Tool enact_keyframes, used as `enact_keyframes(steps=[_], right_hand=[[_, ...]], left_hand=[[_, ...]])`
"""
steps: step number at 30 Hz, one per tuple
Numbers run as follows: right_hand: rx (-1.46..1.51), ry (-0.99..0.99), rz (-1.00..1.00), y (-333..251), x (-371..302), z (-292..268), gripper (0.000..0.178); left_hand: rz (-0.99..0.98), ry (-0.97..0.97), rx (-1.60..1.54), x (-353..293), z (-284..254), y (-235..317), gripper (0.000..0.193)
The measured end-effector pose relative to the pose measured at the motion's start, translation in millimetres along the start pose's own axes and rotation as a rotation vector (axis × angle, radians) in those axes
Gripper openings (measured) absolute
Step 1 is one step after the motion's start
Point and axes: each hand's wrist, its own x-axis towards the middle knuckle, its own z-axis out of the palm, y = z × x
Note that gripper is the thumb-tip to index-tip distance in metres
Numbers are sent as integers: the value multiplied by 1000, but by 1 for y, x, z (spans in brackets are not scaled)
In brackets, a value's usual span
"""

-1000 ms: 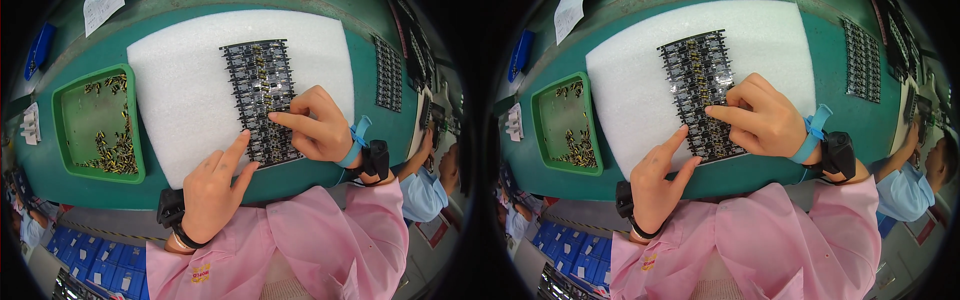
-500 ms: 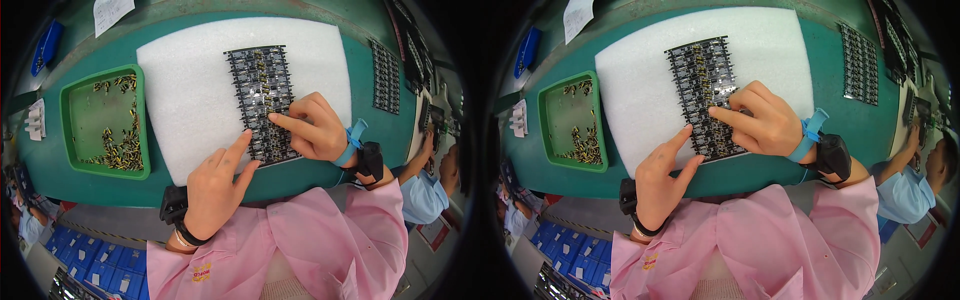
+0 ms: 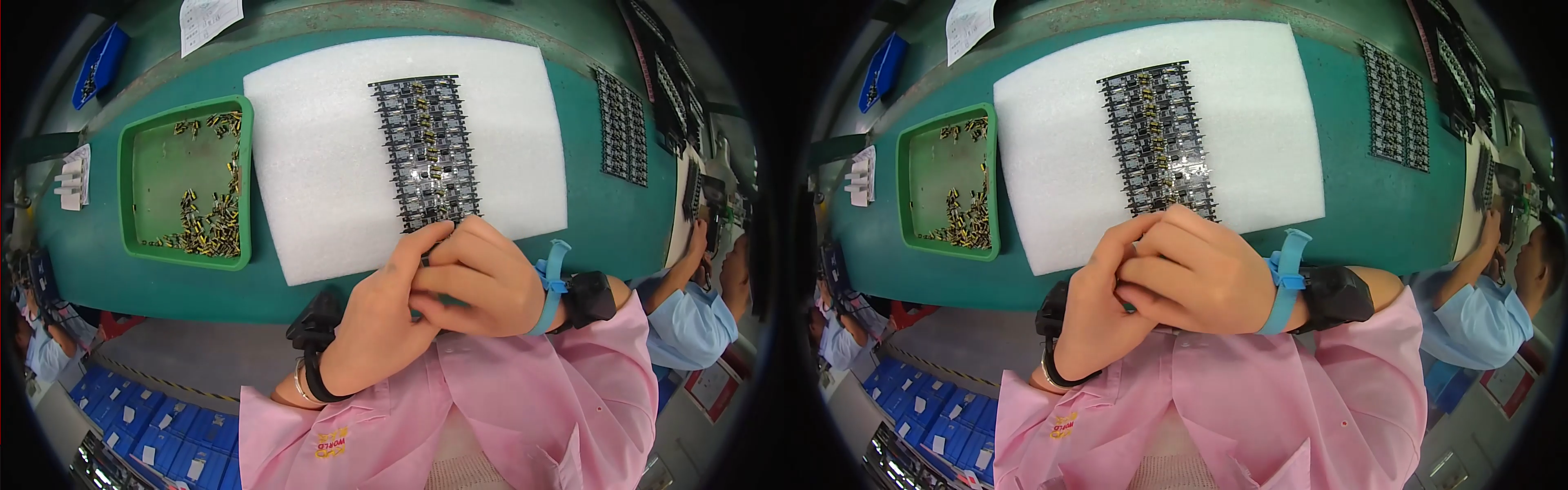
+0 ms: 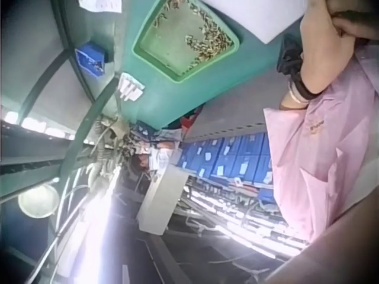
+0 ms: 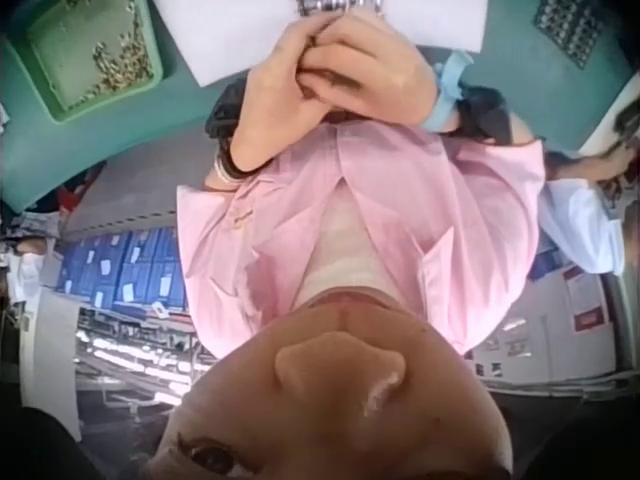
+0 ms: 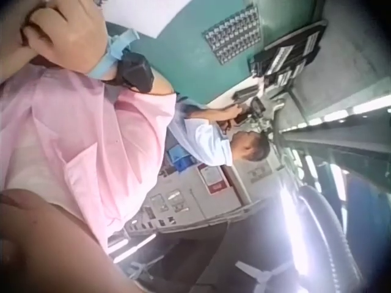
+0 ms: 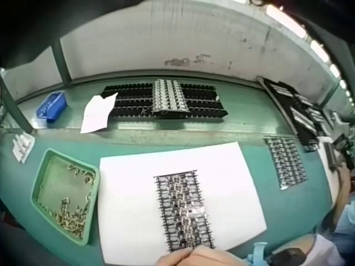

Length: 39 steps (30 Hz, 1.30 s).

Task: The person picks up capacitors from a tray and inserts them into a circuit board strip, occasionally holding several in their palm. After placing the components, the person uses their fingers to press them firmly into the board and points at them.

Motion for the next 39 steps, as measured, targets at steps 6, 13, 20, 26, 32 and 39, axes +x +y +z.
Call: enact_keyframes(steps=[6, 13, 20, 26, 32, 39], right_hand=[[4, -84, 111, -14, 2, 4, 25], [-8, -165, 161, -23, 9, 8, 18], [-138, -131, 117, -28, 12, 23, 17], [-98, -65, 109, -26, 15, 26, 28], [-57, -58, 95, -19, 18, 26, 30], [-25, -69, 107, -15, 20, 27, 29]], left_hand=[[-33, 35, -18, -11, 8, 0, 68], [-14, -10, 4, -17, 4, -3, 73], [-12, 28, 19, -22, -3, -7, 72], [35, 63, 0, -21, -8, -9, 72], [14, 37, -38, -19, -13, -12, 71], [-69, -8, -121, -16, -18, -15, 69]])
